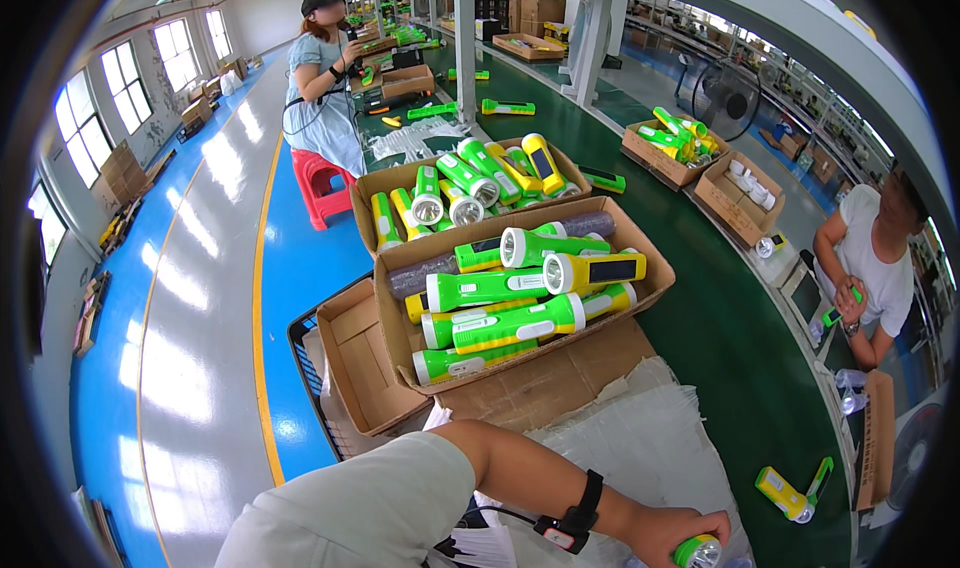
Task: Assembling and inspecting handheld flashlights on a factory assembly line.
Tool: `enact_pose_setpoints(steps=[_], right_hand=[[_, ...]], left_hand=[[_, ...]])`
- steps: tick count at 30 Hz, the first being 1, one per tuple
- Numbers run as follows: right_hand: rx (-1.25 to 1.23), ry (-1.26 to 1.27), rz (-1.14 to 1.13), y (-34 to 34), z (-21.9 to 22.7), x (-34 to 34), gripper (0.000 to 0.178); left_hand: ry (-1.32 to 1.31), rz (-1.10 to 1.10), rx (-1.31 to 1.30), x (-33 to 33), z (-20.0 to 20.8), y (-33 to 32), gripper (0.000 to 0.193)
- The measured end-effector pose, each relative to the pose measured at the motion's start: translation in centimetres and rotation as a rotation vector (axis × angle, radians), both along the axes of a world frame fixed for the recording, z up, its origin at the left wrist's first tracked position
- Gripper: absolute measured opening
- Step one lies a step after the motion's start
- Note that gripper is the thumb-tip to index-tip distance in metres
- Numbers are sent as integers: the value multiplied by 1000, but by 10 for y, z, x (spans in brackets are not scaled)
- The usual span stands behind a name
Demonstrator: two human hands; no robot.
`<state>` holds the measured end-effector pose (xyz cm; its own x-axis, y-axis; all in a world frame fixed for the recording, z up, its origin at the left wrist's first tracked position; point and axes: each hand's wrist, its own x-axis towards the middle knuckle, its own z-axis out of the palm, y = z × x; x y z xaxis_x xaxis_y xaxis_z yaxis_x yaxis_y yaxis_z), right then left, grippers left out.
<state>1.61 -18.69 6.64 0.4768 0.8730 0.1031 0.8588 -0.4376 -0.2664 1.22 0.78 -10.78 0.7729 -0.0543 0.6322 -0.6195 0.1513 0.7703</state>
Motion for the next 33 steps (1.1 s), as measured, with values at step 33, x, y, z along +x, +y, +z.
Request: enact_pose_setpoints(steps=[33], right_hand=[[99, 246, 141, 67, -24, 19, 86]], left_hand=[[99, -97, -49, -5, 3, 14, 94]])
